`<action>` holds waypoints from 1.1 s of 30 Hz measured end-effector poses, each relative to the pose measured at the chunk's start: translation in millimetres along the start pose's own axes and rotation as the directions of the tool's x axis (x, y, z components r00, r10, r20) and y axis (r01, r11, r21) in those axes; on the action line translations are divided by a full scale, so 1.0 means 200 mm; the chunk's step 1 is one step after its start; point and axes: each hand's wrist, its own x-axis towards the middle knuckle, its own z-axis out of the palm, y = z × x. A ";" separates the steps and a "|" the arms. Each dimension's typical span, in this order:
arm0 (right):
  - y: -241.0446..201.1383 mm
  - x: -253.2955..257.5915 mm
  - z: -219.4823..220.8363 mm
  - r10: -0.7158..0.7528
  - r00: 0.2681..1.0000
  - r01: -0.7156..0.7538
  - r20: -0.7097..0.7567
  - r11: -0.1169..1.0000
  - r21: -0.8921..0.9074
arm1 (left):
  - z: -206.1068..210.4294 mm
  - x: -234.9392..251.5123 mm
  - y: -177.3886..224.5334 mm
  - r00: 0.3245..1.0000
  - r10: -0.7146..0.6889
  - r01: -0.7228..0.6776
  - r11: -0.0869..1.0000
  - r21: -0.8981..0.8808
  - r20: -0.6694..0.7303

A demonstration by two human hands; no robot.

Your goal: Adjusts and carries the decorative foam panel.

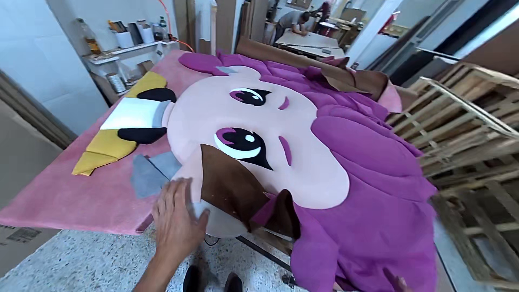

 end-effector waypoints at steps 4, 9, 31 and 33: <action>-0.12 0.05 0.01 -0.004 1.000 0.005 0.012 0.991 -0.131 | 0.03 0.21 -0.14 0.996 0.064 -0.068 0.994 0.081 0.055; -0.12 0.04 -0.02 -0.051 0.994 0.025 -0.098 0.967 -0.255 | -0.21 0.51 -0.32 0.987 0.008 -0.023 0.996 0.089 0.161; -0.12 -0.33 0.91 -0.406 0.653 0.748 0.639 0.211 -0.630 | 0.46 0.54 0.78 0.581 0.026 0.197 0.965 -0.171 0.814; -0.09 -0.40 0.89 -0.551 0.588 0.779 0.592 0.189 -0.598 | 0.50 0.56 0.79 0.508 -0.145 0.415 0.905 -0.094 0.849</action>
